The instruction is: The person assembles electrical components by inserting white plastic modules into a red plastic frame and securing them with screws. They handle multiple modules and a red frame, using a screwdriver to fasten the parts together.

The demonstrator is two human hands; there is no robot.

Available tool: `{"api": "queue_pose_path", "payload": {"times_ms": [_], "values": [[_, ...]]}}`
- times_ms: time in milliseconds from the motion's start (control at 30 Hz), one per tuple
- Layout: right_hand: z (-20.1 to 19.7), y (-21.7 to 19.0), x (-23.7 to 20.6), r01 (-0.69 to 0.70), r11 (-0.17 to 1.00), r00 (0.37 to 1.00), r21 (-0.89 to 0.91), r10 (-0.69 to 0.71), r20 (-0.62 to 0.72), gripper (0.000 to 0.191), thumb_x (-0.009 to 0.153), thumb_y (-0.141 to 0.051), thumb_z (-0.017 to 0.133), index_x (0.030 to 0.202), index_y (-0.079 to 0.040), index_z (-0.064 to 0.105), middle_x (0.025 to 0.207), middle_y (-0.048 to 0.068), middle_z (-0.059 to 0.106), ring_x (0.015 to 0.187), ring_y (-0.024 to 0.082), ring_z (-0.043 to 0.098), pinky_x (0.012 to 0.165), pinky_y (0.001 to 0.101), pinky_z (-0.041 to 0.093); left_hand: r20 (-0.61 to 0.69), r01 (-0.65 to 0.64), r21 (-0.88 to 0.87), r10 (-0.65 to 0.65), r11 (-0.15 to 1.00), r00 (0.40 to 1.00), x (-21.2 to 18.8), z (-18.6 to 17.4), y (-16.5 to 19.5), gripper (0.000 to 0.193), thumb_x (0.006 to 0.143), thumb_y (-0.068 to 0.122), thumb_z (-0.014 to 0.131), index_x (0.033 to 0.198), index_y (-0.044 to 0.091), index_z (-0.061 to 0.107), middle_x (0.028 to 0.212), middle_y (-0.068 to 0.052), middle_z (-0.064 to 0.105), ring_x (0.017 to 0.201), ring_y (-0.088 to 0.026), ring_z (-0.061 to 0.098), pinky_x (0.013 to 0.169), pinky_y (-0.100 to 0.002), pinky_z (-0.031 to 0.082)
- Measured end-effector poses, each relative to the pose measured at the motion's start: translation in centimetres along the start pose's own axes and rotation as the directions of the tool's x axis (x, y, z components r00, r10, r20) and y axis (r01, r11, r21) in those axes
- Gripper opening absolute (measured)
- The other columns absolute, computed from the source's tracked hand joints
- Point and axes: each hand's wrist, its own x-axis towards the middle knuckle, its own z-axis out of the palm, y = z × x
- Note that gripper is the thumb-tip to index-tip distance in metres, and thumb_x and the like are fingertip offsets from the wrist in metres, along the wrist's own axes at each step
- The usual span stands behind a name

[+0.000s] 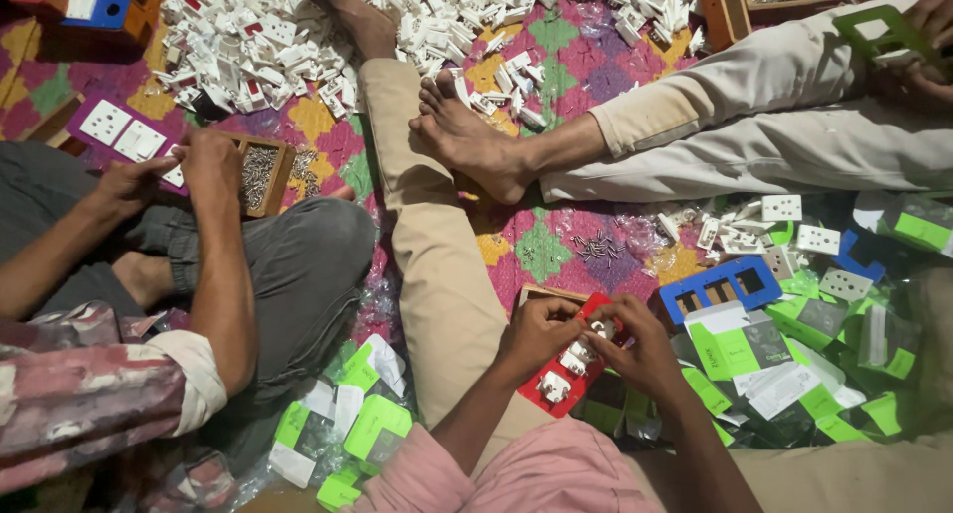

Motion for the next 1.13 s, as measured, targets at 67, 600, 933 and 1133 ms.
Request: {"api": "queue_pose_path", "payload": {"times_ms": [67,600,933,1133], "values": [[0.0,0.0,0.0,0.017,1.000,1.000,0.016,-0.017,-0.007,0.036,0.076,-0.016,0.086,0.106,-0.006,0.070,0.105,0.007,0.064,0.089,0.019,0.065,0.074,0.0309,0.053,0.024,0.024,-0.056,-0.023,0.998,0.999,0.0,0.0,0.2,0.028,0.089,0.021,0.074,0.109,0.000,0.074,0.096,-0.005,0.077,0.084,-0.008,0.072,0.073,-0.022,0.056],[0.1,-0.1,0.1,0.030,0.999,0.999,0.011,-0.030,-0.013,0.036,0.075,-0.016,0.087,0.105,-0.007,0.070,0.105,0.007,0.064,0.089,0.019,0.065,0.072,0.0306,0.053,-0.041,-0.020,0.173,0.028,0.985,0.999,-0.7,0.0,2.0,0.027,0.090,0.025,0.070,0.105,0.005,0.077,0.086,-0.003,0.077,0.074,-0.005,0.068,0.066,-0.024,0.052],[0.0,0.3,0.1,-0.081,0.997,0.996,-0.001,0.081,0.025,0.035,0.076,-0.019,0.088,0.104,-0.008,0.071,0.103,0.007,0.065,0.085,0.020,0.066,0.070,0.0314,0.054,-0.013,0.003,0.128,-0.001,0.992,1.000,-0.4,0.1,1.9,0.026,0.093,0.027,0.069,0.102,0.004,0.077,0.083,-0.003,0.076,0.072,-0.005,0.066,0.064,-0.024,0.051],[0.3,0.9,0.1,0.022,1.000,1.000,0.010,-0.022,0.005,0.034,0.075,-0.014,0.083,0.106,-0.008,0.070,0.108,0.008,0.065,0.099,0.023,0.066,0.078,0.0331,0.054,-0.032,0.041,0.139,-0.037,0.990,0.999,0.0,-0.2,0.5,0.032,0.087,0.029,0.072,0.109,0.006,0.077,0.095,-0.005,0.079,0.087,-0.011,0.076,0.073,-0.024,0.056]]}}
